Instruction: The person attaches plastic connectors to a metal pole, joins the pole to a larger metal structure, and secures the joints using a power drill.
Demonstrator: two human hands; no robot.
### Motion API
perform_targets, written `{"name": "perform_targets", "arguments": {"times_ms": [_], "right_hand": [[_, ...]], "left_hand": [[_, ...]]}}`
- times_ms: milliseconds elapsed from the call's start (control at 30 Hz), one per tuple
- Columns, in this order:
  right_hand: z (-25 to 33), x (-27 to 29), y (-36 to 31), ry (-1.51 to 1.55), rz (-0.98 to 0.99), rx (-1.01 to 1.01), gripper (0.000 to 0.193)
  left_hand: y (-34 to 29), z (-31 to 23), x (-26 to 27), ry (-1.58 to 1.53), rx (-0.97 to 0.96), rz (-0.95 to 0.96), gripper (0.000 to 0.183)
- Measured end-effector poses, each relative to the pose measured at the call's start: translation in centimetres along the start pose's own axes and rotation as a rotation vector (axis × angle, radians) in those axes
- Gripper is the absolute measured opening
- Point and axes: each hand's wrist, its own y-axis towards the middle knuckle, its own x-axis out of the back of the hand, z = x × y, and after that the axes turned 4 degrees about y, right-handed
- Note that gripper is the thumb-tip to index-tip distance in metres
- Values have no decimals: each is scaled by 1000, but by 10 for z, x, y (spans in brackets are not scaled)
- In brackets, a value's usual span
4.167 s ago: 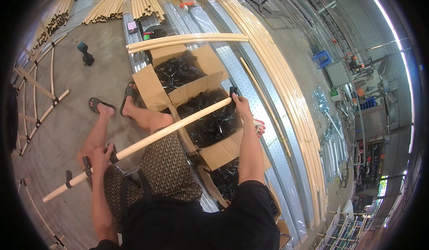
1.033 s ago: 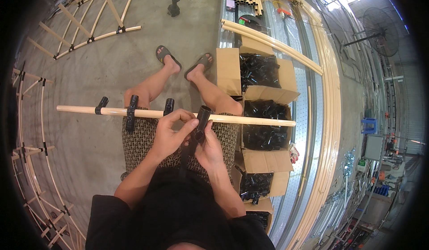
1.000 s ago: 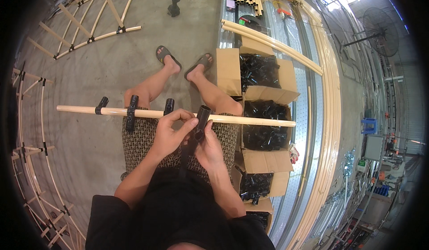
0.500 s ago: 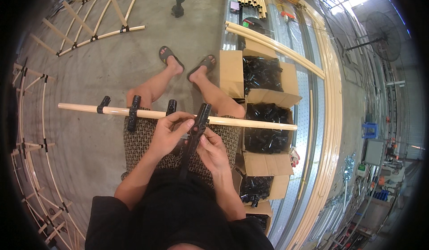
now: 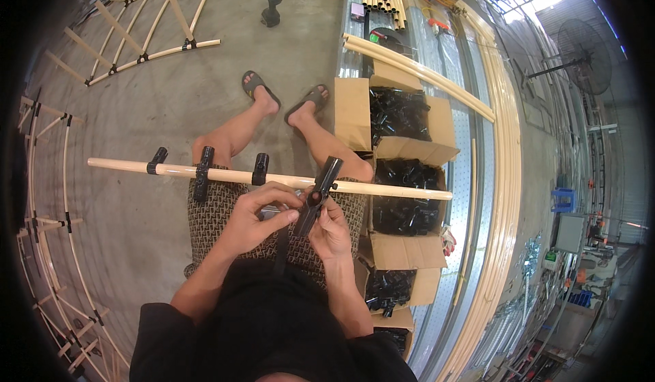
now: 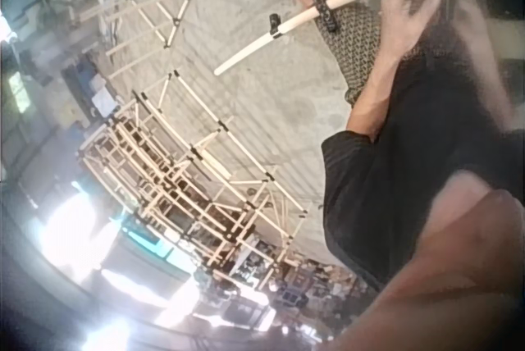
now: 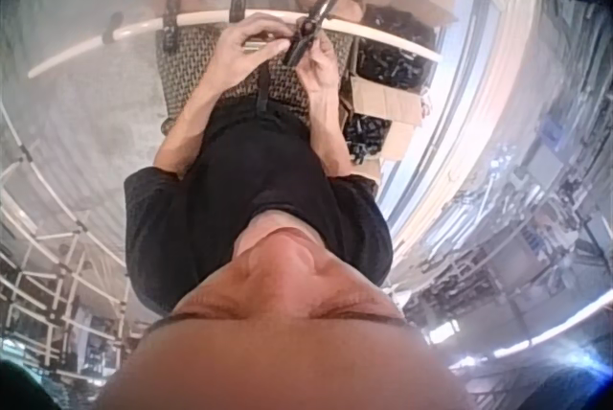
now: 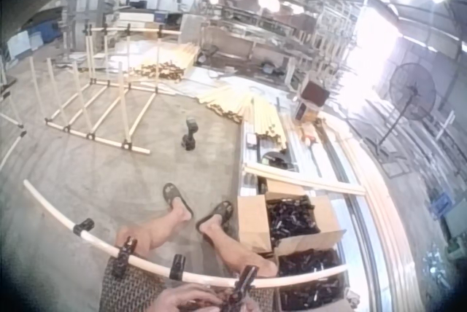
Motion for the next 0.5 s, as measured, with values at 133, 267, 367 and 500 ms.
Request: {"name": "perform_targets", "arguments": {"times_ms": [133,267,367,500], "right_hand": [[1,-4,-2,-6,19,18,35],[0,-8,-4,2,19,-7,33],[0,-12,-2,-27,9,6,31],[1,-12,0,-60,1,-11,31]], "left_hand": [[3,6,0,-90,75,40,16],[-5,16,-9,-135,267,18,17],[-6,16,-14,-153,334,-15,19],[-11,21,-13,-233,225,-53,18]]}}
